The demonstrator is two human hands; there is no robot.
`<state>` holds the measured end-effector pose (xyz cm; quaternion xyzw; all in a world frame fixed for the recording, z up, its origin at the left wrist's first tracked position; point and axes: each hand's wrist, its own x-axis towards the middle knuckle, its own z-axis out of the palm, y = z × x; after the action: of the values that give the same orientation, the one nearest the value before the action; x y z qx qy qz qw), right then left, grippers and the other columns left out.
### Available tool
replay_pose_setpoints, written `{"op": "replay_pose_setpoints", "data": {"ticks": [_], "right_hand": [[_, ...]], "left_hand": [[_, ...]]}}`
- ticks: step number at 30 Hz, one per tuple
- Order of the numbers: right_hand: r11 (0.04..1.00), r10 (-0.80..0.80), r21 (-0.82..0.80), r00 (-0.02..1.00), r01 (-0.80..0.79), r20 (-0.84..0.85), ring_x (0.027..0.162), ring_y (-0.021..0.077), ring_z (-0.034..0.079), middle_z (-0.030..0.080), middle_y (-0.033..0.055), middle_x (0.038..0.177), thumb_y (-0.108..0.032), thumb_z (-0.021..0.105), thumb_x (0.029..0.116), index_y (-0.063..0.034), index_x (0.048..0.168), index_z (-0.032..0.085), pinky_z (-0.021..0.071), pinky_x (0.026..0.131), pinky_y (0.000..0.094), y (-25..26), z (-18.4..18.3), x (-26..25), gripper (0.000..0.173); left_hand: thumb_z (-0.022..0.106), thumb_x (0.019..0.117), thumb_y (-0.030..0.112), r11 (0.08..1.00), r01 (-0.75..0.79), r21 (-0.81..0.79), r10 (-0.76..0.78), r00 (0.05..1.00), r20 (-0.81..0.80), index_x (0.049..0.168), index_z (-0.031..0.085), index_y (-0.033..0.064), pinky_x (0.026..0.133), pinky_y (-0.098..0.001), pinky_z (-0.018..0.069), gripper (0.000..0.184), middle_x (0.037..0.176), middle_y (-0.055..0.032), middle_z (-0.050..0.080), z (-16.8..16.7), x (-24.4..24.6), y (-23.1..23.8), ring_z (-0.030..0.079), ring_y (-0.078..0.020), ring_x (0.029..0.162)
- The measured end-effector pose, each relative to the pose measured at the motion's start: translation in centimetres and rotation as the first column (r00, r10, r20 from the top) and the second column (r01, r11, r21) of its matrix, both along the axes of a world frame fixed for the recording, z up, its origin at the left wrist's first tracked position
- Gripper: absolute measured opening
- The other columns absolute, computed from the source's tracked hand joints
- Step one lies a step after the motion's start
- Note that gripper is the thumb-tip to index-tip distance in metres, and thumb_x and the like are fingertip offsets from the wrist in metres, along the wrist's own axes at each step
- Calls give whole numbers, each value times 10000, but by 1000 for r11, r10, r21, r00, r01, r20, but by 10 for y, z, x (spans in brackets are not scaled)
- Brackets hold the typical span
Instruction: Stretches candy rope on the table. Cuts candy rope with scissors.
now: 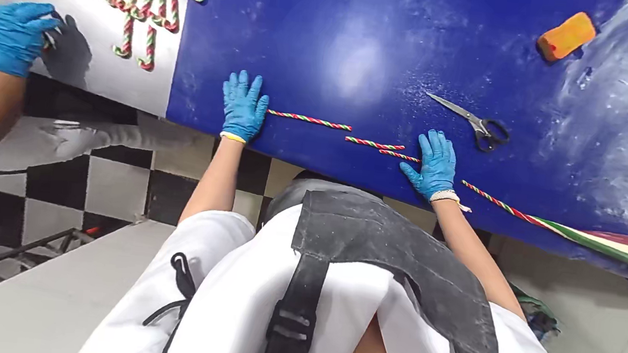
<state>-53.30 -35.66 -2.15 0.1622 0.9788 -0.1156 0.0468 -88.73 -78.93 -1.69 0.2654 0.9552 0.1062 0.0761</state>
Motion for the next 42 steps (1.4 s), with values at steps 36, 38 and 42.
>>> {"op": "replay_pose_setpoints", "data": {"ticks": [36, 38, 42], "right_hand": [[878, -477, -192, 764, 438, -434, 1420, 348, 502, 597, 196, 1451, -429, 500, 1020, -58, 1395, 625, 343, 1221, 518, -144, -7, 9, 543], [862, -501, -173, 750, 477, -432, 1419, 350, 504, 599, 193, 1451, -441, 491, 1021, -56, 1395, 625, 345, 1220, 512, -139, -6, 24, 553], [846, -524, -172, 730, 504, -440, 1421, 348, 500, 597, 182, 1455, -429, 503, 1021, -67, 1406, 619, 343, 1219, 519, -121, -1, 46, 541]], "left_hand": [[352, 960, 745, 992, 127, 24, -126, 992, -19, 1561, 359, -20, 1244, -681, 59, 972, 1637, -324, 259, 4, 102, 183, 171, -498, 1548], [340, 957, 763, 995, 87, 40, -84, 994, -77, 1569, 372, 18, 1228, -715, 49, 964, 1627, -304, 305, 3, 73, 203, 189, -505, 1541], [273, 986, 736, 999, 35, 0, -35, 996, -83, 1626, 306, 124, 1187, -773, -20, 886, 1674, -283, 204, 9, 2, 238, 107, -514, 1557]]}}
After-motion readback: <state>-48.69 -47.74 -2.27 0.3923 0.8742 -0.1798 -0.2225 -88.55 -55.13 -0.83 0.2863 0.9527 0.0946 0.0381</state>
